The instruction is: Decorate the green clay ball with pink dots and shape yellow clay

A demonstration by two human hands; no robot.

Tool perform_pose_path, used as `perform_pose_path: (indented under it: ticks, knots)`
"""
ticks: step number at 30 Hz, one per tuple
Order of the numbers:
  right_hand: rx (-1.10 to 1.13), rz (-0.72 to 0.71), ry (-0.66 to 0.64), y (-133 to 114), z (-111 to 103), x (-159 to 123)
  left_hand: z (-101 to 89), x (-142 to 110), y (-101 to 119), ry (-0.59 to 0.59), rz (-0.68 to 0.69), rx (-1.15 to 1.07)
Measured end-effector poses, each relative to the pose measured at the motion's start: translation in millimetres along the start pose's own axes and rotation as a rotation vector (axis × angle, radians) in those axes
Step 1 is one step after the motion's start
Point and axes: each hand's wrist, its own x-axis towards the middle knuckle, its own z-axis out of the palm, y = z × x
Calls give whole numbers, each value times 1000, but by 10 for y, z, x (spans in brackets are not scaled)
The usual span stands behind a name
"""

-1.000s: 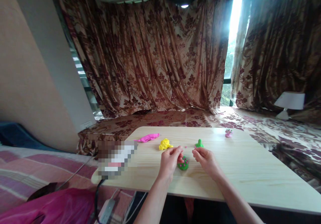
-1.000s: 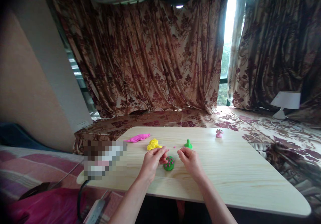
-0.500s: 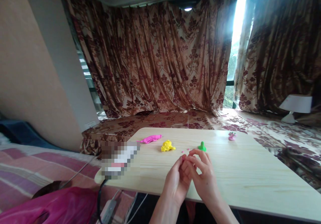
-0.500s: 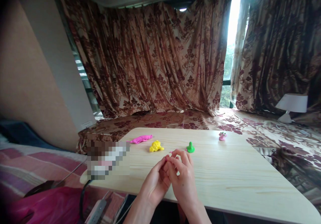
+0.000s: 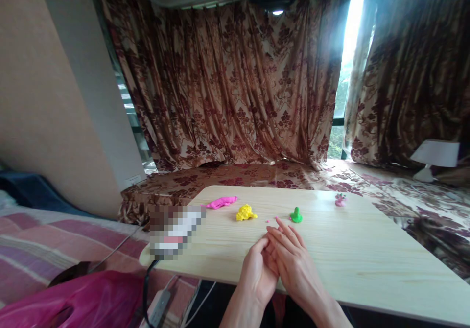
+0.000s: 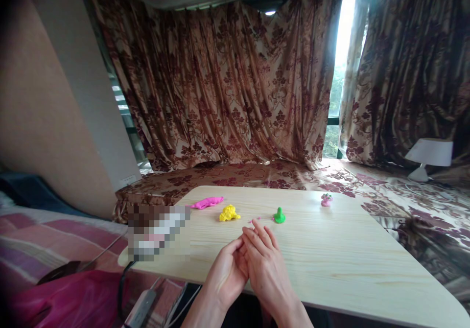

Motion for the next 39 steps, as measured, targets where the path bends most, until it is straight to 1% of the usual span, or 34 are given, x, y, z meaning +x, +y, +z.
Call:
perform_pose_path:
  ticks: [3,6,9,12,14,19,21,24,26,29,31,34,36,39]
  knots:
    - [-27,16,-47,-56,-58,7,27,-57,73,-109,-52,-5]
    - [-13,-26,-72,-140,-150,41,71,-110,134,-201,-88,32]
    - [1,-9,-70,-171,-199,92,118,-149,147,-226,-89,88]
    - [-1,57,-29,-151,-190,109,142,-176,160,-271,-119,131]
    - [5,69,-17,-150,-173,92,139,-186,176,-295,-110,137]
    - [42,6,-50,-152,-134,66,131,-200,172,-249,-76,132]
    - [44,27,-10,-114,-123,70,146,-209,171,-253,-87,143]
    - [50,62,37,-82,-123,52,160,-211,198,-291,-100,142]
    - [68,42,13,-113,-131,29,149,-199,214,-289,-87,129]
    - [95,0,-47,-173,-124,21,123,-182,195,-236,-67,117]
    - [92,27,-39,-154,-100,38,122,-186,161,-231,-75,112]
    - [96,128,30,-24,-62,59,138,-203,129,-270,-89,75]
    - [156,173,67,77,-53,51,138,-204,130,-268,-94,50]
    - [285,202,115,170,-52,24,106,-183,139,-230,-106,63]
